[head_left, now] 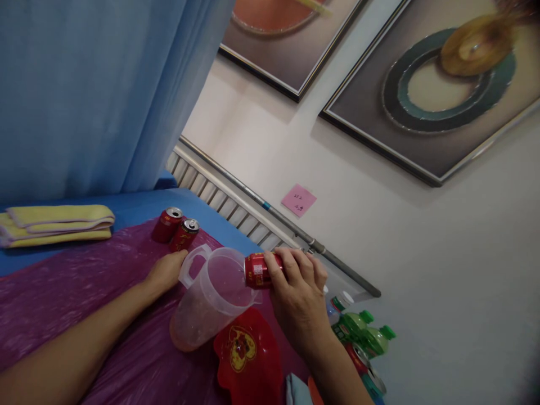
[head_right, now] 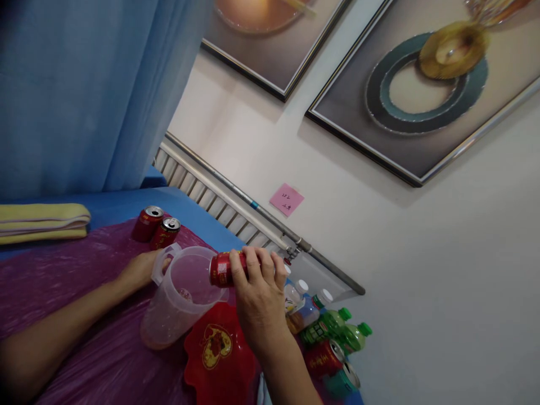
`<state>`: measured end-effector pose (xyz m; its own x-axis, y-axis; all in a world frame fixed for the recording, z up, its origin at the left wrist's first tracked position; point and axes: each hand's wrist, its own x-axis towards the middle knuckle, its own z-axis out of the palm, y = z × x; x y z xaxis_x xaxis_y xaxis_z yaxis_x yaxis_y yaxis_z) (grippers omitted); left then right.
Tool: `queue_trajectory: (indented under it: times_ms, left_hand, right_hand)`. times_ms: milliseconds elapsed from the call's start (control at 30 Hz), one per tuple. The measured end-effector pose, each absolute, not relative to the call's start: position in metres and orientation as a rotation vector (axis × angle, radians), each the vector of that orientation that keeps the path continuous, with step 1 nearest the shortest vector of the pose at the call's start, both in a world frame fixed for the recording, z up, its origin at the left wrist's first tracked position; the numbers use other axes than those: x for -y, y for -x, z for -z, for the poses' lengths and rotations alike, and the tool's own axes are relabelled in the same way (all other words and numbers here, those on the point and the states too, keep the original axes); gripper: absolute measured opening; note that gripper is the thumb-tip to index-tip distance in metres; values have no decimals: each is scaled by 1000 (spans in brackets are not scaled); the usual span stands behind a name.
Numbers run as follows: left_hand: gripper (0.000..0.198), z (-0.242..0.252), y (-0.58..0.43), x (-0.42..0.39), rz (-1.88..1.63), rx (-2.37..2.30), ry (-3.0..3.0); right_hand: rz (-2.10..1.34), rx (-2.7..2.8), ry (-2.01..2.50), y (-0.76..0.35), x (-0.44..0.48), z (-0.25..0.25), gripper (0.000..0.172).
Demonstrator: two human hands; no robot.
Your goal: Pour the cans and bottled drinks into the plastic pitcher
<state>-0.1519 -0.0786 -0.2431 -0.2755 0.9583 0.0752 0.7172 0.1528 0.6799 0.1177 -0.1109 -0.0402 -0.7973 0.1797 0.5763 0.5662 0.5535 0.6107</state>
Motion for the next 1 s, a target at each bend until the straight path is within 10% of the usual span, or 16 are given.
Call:
queue_trajectory:
  times_ms: [1000]
  left_hand:
    - [31, 241, 150, 80, -851, -2055, -1592]
  right_hand:
    - [1105, 2223, 584, -120, 116, 36, 38]
